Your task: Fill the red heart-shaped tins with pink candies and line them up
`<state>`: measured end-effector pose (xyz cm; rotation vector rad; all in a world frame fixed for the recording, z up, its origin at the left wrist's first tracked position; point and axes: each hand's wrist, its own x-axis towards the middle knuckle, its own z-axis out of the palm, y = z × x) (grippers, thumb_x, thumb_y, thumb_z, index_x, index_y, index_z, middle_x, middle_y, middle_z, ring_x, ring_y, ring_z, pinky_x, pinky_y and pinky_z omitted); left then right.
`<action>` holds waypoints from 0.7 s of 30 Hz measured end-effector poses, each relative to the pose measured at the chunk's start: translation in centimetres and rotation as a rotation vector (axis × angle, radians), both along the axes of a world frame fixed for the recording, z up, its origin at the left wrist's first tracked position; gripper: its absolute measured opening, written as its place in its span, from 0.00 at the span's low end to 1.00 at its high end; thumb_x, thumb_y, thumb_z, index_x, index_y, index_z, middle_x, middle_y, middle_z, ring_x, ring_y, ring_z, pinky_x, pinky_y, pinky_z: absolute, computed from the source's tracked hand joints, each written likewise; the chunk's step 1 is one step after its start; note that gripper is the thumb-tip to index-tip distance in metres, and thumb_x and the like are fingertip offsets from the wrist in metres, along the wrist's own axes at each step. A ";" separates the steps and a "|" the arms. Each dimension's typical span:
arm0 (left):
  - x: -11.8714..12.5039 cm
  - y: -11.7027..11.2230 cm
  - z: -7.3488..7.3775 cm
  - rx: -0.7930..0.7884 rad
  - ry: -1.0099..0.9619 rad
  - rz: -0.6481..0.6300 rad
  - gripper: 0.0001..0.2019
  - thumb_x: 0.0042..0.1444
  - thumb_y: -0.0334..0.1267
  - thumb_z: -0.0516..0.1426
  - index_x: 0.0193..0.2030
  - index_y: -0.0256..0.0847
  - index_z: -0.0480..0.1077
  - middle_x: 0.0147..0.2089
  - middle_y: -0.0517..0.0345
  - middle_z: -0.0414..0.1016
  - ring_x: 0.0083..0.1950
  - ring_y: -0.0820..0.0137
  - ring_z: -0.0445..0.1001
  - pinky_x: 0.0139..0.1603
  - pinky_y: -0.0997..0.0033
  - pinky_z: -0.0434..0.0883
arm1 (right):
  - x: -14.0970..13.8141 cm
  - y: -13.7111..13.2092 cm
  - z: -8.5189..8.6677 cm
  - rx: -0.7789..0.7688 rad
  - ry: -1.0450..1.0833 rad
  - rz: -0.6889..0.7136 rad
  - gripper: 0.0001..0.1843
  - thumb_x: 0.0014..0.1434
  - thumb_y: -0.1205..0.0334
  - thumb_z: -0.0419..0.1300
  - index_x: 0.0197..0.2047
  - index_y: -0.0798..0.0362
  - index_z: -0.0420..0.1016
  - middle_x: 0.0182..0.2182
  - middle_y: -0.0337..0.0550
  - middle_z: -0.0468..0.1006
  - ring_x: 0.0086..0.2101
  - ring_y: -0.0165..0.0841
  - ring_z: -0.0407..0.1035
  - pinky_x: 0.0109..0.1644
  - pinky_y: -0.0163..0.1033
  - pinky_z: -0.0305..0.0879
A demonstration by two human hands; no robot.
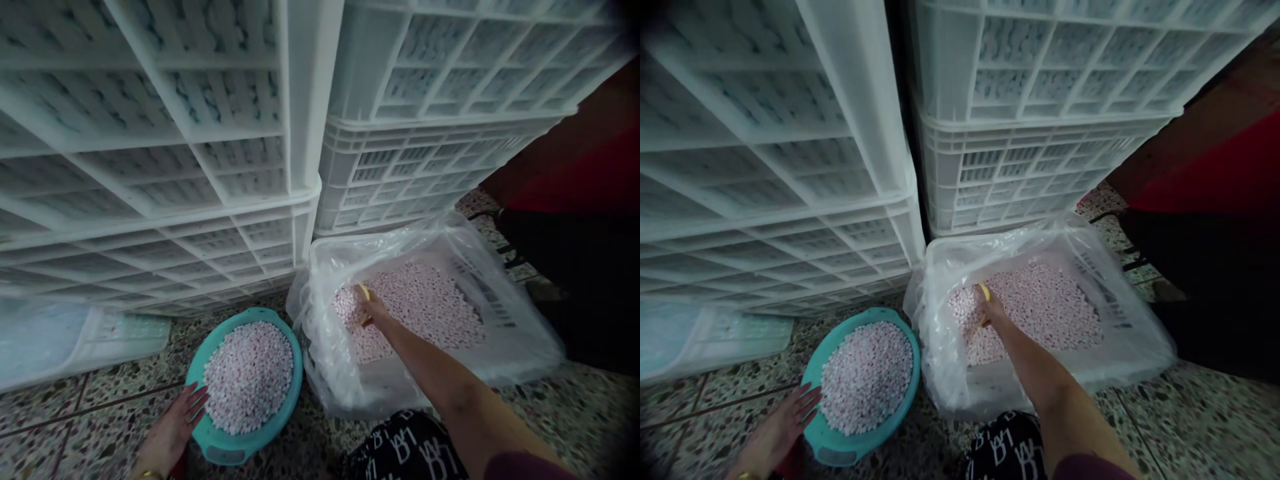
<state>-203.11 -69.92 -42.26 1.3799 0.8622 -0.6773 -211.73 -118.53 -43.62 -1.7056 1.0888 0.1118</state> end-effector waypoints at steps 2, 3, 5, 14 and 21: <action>-0.5 0.4 -0.2 -0.002 0.027 -0.005 0.15 0.48 0.38 0.53 0.43 0.38 0.66 0.49 0.44 0.71 0.56 0.57 0.64 0.58 0.58 0.59 | -0.4 -0.8 0.2 0.239 0.035 -0.039 0.26 0.42 0.68 0.52 0.48 0.49 0.61 0.22 0.36 0.68 0.23 0.33 0.66 0.30 0.45 0.66; -0.8 0.8 -0.3 -0.002 0.035 -0.015 0.15 0.48 0.38 0.53 0.44 0.38 0.66 0.50 0.42 0.70 0.57 0.56 0.63 0.58 0.58 0.58 | -0.9 -1.3 0.3 0.301 0.041 -0.040 0.27 0.39 0.70 0.52 0.47 0.50 0.62 0.20 0.36 0.68 0.23 0.34 0.66 0.29 0.45 0.66; -1.4 1.6 -0.6 0.007 0.049 -0.025 0.16 0.49 0.38 0.53 0.46 0.38 0.65 0.54 0.41 0.66 0.58 0.56 0.61 0.59 0.57 0.56 | -2.3 -2.5 0.6 0.360 0.035 -0.067 0.27 0.37 0.71 0.50 0.45 0.52 0.63 0.20 0.37 0.70 0.24 0.35 0.67 0.29 0.45 0.67; -1.1 0.6 -0.6 0.051 0.019 -0.096 0.09 0.51 0.33 0.52 0.41 0.39 0.67 0.45 0.46 0.73 0.46 0.63 0.72 0.38 0.70 0.70 | -8.4 -4.2 5.3 0.314 0.003 -0.281 0.27 0.35 0.72 0.49 0.43 0.56 0.63 0.16 0.36 0.67 0.18 0.33 0.65 0.24 0.45 0.68; 0.0 -8.2 4.4 -0.150 -0.134 -0.173 0.12 0.47 0.35 0.59 0.40 0.37 0.69 0.39 0.49 0.75 0.36 0.70 0.74 0.34 0.74 0.68 | -10.3 -1.2 14.1 0.230 -0.095 -0.322 0.13 0.34 0.69 0.50 0.29 0.54 0.65 0.13 0.33 0.64 0.15 0.28 0.61 0.19 0.34 0.62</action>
